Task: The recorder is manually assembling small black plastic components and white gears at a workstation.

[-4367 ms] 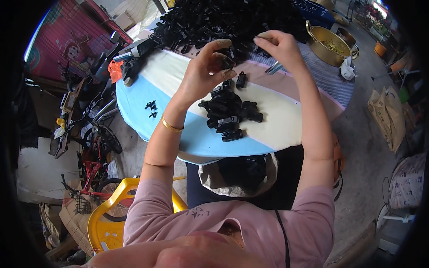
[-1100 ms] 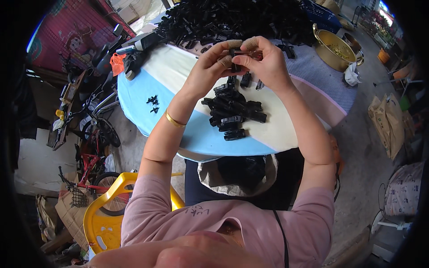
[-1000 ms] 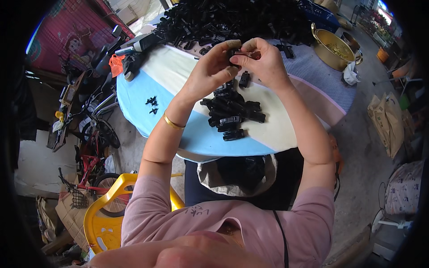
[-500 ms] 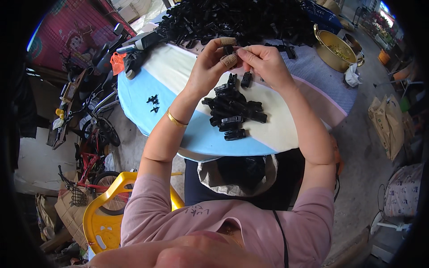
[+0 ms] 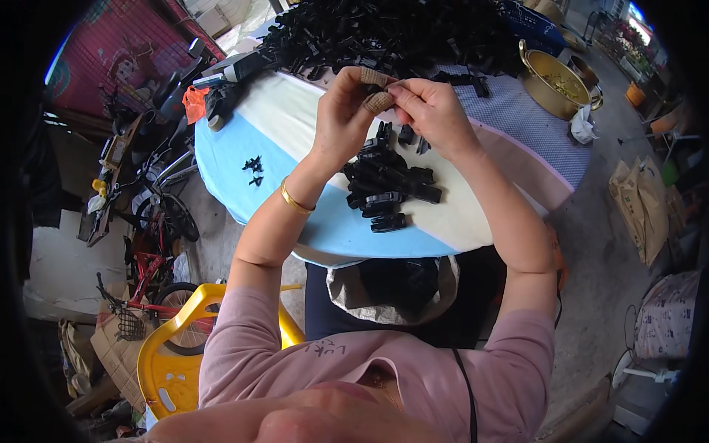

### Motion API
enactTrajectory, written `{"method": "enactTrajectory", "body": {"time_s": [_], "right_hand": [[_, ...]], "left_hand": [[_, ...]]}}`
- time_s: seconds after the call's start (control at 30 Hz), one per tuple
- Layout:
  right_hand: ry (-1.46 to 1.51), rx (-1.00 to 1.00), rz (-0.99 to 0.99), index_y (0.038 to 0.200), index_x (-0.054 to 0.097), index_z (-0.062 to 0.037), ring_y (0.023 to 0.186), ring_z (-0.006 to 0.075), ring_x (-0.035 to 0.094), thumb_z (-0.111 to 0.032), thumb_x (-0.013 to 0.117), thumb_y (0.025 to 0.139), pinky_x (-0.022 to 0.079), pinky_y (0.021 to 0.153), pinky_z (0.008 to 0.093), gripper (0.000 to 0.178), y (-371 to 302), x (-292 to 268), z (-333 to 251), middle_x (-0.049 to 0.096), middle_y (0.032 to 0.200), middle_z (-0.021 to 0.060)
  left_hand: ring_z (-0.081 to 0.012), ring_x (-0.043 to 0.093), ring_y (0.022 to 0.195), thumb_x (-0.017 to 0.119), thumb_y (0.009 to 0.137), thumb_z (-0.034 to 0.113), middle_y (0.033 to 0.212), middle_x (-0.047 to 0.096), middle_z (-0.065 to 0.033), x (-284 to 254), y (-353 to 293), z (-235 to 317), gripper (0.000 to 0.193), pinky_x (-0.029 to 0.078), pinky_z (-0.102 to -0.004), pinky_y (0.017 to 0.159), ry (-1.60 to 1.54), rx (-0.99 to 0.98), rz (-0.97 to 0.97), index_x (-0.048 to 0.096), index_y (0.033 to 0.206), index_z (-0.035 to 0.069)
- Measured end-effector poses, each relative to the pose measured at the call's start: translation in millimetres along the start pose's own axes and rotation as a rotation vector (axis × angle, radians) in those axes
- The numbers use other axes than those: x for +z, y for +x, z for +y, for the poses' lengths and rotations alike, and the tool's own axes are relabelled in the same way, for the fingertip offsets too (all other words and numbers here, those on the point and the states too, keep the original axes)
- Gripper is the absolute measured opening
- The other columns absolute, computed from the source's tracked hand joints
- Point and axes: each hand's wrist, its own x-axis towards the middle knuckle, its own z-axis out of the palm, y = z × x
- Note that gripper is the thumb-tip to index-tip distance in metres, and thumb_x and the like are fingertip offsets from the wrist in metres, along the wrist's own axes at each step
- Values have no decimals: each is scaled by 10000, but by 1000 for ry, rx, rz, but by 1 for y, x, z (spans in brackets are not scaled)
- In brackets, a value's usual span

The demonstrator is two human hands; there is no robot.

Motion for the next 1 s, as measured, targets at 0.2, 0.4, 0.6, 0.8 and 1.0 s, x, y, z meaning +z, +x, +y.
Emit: {"method": "enactTrajectory", "body": {"time_s": [0.2, 0.4, 0.6, 0.8, 1.0], "right_hand": [[-234, -122, 18, 939, 602, -27, 469, 3, 310, -195, 500, 891, 233, 412, 150, 202, 4, -8, -3, 450, 588, -42], [-1223, -47, 546, 869, 651, -44, 767, 234, 625, -316, 687, 706, 481, 673, 321, 319, 34, -112, 16, 650, 818, 115], [-1460, 196, 461, 853, 626, -34, 782, 277, 613, -275, 703, 665, 477, 712, 350, 315, 52, -147, 55, 637, 809, 135], [-908, -312, 470, 825, 631, -43, 704, 161, 615, -97, 658, 702, 483, 649, 257, 137, 39, -108, 24, 646, 904, 96], [-596, -663, 51, 737, 569, 8, 654, 79, 579, 131, 556, 672, 460, 578, 177, 139, 7, -15, -4, 633, 956, 92]], "left_hand": [[-97, 580, 779, 605, 751, -48, 842, 597, -70, 5, -3, 1, 243, 476, -216, 676, 182, 126, 46, 509, 972, -20], [-119, 587, 850, 640, 742, -25, 948, 590, -85, -2, 2, 17, 409, 473, -239, 771, 269, -140, -210, 481, 1117, 12], [-127, 578, 833, 696, 727, 143, 889, 608, -70, -6, 1, 12, 411, 461, -263, 767, 366, -164, -618, 528, 1071, -6], [-184, 568, 921, 534, 869, 243, 1030, 566, -127, -17, 8, -5, 408, 454, -295, 857, -77, -383, -190, 458, 1154, -39], [-345, 528, 1037, 489, 854, 402, 1110, 508, -231, -41, 15, -19, 594, 433, -383, 916, -715, -639, -322, 372, 1227, -47]]}}
